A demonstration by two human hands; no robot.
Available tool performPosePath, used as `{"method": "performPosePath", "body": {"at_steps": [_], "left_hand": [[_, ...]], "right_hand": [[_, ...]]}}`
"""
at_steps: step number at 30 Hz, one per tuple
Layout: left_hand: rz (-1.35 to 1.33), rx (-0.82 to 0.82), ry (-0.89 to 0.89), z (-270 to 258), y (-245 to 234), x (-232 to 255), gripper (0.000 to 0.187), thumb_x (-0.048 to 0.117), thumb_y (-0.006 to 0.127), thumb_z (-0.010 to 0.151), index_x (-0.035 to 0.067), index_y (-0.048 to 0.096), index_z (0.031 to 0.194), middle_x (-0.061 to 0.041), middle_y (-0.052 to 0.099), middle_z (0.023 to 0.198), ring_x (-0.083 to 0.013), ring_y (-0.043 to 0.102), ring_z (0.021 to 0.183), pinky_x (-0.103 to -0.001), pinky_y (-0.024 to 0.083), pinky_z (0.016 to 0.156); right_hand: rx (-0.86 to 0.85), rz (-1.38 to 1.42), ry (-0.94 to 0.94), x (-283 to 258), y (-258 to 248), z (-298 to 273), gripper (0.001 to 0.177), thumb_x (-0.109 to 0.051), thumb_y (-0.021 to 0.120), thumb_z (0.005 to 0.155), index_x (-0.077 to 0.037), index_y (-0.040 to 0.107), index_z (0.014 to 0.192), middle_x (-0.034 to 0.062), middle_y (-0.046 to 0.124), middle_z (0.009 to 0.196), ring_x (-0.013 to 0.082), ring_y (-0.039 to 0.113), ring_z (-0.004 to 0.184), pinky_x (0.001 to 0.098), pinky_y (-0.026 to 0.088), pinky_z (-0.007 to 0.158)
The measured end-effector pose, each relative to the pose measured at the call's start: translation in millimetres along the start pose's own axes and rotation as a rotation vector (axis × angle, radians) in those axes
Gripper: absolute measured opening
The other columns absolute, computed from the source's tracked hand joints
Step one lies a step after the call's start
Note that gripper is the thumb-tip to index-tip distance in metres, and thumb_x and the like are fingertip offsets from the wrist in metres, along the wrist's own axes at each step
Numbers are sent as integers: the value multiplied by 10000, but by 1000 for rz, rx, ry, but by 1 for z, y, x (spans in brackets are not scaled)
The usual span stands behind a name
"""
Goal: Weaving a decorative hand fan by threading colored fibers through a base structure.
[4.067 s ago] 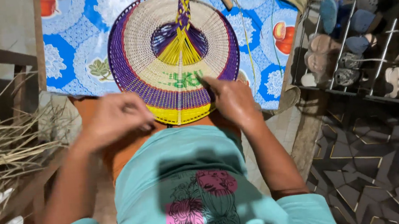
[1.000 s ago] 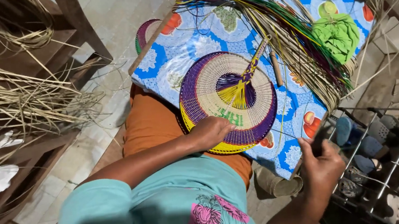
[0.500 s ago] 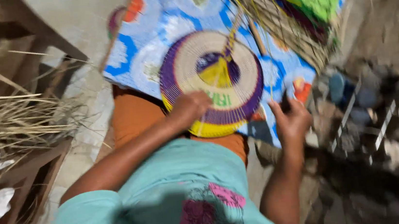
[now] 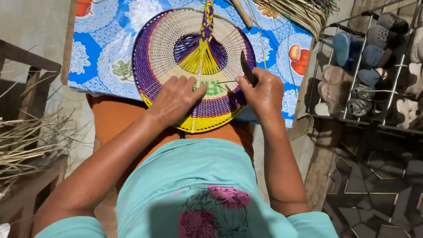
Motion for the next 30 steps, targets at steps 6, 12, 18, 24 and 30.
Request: {"method": "performPosePath", "body": {"at_steps": [6,12,18,24,30], "left_hand": [[67,-84,25,-2,16,4,209,134,516,814,164,568,1015,-46,486,606,-221,529,512,-355,404,556],[105,-126,11,5,11,4,287,106,482,821,173,547,1093,-58,476,630,-230,517,518,-362,396,542],[121,-126,30,5,16,5,321,110,493,807,170,544,1118,-79,474,639,-255,517,517,-374,395,528],[132,-157,49,8,10,5,340,93,489,802,151,534,1134,-83,464,648,-251,511,518,-371,404,535],[136,-281,34,9,6,6,341,84,439,834,172,520,1154,-23,467,647,-174,508,510,-309,405,532]], "right_hand": [[-36,49,14,-2,-2,0,250,-224,779,648,-101,570,589,64,511,475,294,549,487,345,430,485],[-79,94,52,-15,-6,3,189,-132,758,683,-93,597,594,45,525,479,206,512,453,292,424,478],[-100,-25,26,-17,-4,6,199,-173,735,689,-117,568,596,36,518,496,228,536,471,339,443,488],[-152,-111,-66,-25,2,8,210,-206,700,668,-86,543,594,115,523,521,358,573,544,445,439,517],[-272,37,52,21,8,28,234,-238,722,654,-45,592,630,153,541,519,389,578,585,437,433,534]]}}
Point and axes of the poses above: each hand's wrist, its own z-axis towards the middle knuckle, its own y-axis out of the palm, x = y × z, the point moved 1 cm from there along z, towards the middle knuckle
